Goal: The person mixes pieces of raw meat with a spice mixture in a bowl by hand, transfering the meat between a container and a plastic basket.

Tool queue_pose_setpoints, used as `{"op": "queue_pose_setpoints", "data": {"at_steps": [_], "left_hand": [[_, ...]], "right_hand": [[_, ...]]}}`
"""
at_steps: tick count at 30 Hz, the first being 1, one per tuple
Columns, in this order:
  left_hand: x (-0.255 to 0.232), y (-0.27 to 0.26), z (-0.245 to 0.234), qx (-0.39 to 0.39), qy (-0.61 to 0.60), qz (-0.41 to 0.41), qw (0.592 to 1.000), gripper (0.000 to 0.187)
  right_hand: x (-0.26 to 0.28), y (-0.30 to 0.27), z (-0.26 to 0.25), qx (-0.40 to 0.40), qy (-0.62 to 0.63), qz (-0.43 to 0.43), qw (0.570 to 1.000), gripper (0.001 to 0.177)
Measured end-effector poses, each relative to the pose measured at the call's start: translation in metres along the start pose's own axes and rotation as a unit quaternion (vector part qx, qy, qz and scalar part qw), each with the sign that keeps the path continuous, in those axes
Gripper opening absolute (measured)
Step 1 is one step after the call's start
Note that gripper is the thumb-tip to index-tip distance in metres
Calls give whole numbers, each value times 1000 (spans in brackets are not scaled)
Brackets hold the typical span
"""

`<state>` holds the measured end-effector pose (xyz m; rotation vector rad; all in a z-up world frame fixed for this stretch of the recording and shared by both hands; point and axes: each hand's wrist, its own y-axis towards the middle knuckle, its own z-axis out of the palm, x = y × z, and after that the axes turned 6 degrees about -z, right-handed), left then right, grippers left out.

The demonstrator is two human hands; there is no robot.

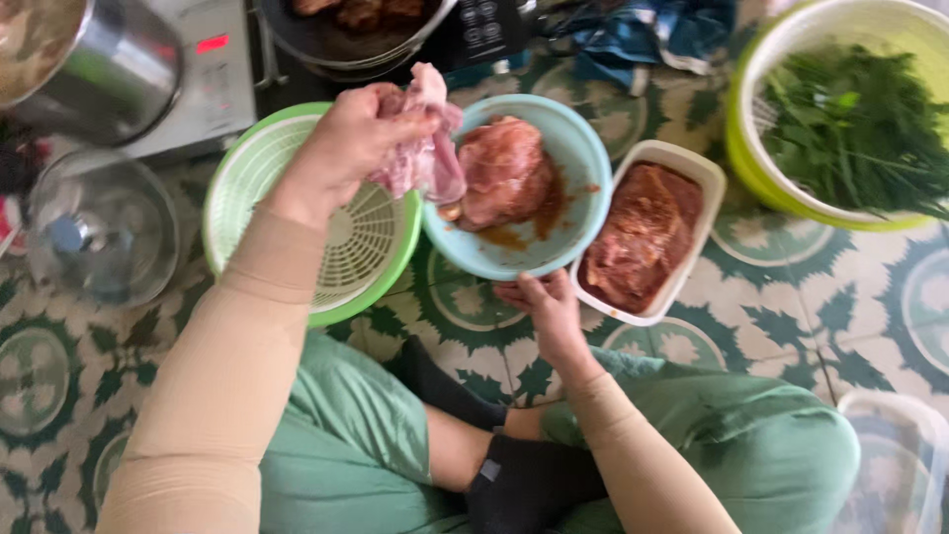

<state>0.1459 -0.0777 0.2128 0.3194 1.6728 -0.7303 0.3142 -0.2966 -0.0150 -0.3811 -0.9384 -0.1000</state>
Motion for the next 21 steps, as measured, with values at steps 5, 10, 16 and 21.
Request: {"op": "queue_pose_setpoints", "data": {"at_steps": [5, 10, 16, 21], "left_hand": [[20, 69, 86, -190, 209, 38, 959, 19], [122, 127, 160, -168, 384, 285, 862, 17], [206, 126, 159, -68, 556, 177, 809, 9], [185, 81, 114, 209, 612, 159, 746, 38]], "right_hand": [[7, -2, 2, 5, -8, 22, 1000, 20], [1, 1, -2, -5, 12, 27, 1000, 20], [-7, 2, -7, -10, 32, 17, 999, 20], [0, -1, -3, -3, 14, 22, 1000, 20]]}}
